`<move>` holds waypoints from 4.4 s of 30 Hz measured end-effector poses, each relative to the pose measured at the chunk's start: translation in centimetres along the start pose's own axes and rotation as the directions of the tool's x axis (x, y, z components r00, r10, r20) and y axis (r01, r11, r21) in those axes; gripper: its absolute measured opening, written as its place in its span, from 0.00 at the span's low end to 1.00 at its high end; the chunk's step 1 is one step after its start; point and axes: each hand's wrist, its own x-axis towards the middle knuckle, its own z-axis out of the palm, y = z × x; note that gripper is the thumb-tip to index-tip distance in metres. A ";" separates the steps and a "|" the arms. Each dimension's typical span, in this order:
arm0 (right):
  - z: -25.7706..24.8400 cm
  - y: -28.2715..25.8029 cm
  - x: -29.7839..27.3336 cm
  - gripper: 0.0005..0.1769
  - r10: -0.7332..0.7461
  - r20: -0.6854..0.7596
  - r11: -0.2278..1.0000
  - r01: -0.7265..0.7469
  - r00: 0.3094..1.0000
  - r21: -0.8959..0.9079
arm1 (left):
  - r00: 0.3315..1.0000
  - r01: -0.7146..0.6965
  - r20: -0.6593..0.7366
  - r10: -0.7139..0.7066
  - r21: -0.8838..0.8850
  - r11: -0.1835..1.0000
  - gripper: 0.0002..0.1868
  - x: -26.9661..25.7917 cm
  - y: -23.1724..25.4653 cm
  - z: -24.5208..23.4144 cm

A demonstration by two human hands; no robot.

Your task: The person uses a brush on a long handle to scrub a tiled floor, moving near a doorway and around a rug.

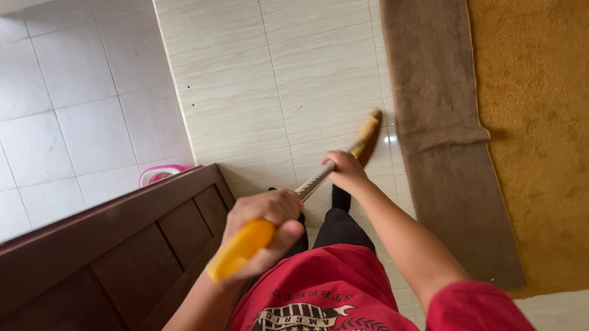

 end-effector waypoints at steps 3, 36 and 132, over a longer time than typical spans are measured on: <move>0.6 0.1 3.5 0.11 -0.190 0.023 0.981 0.191 0.981 -0.028 | 0.999 -0.034 0.025 0.030 0.166 0.985 0.19 0.1 0.4 1.3; 0.9 -6.5 1.5 0.09 -0.551 0.011 0.826 0.544 0.834 0.149 | 0.999 -0.041 0.022 0.034 0.458 0.888 0.20 -0.7 4.0 8.7; 6.3 -32.3 11.9 0.07 -0.467 0.147 0.883 0.448 0.872 0.142 | 0.955 -0.236 -0.095 0.281 0.329 0.914 0.21 4.1 12.7 -19.3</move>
